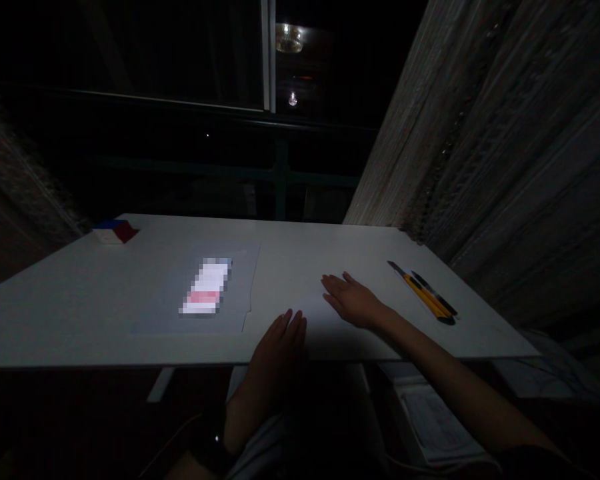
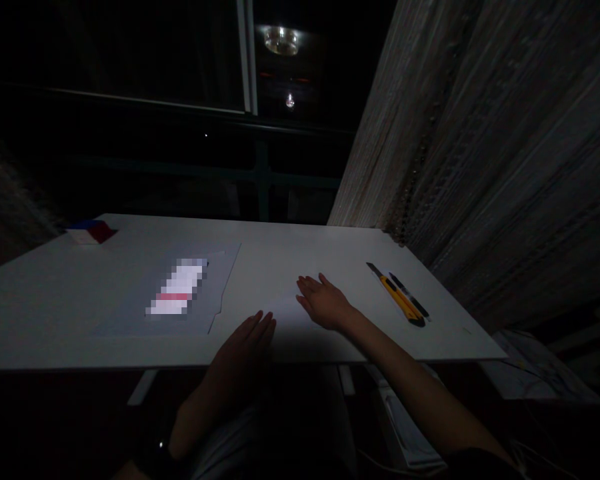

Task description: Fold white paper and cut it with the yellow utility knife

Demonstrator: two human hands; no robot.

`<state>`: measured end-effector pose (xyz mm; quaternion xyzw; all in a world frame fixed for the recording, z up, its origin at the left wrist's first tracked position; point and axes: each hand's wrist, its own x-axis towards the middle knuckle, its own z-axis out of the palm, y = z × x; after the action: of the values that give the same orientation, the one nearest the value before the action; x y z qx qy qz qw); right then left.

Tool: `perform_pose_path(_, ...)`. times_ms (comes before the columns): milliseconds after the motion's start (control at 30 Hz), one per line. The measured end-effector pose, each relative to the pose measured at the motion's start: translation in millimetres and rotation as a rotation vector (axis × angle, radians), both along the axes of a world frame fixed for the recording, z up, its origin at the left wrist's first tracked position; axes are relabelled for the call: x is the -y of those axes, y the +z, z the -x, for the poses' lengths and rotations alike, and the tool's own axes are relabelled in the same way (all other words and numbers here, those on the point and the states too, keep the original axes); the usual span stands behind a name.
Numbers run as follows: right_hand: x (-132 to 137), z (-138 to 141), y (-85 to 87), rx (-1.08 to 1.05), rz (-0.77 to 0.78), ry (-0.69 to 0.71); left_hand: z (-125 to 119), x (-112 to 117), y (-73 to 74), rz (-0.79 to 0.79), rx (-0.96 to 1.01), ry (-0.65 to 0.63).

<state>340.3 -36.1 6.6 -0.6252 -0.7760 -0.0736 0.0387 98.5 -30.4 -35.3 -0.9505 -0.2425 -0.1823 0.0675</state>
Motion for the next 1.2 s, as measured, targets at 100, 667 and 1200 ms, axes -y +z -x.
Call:
perform_pose_path(100,1,2,0.1,0.002,0.000,-0.007,-10,2,12.1,0.015,-0.026,0.040)
perform_pose_path(667,-1,-10,6.5,0.058,-0.019,-0.092,-78,-26,11.5,0.037,0.082,0.099)
perform_pose_path(1200,-31,-2,33.8,0.099,-0.065,0.012,-79,-24,13.9,0.034,0.076,0.109)
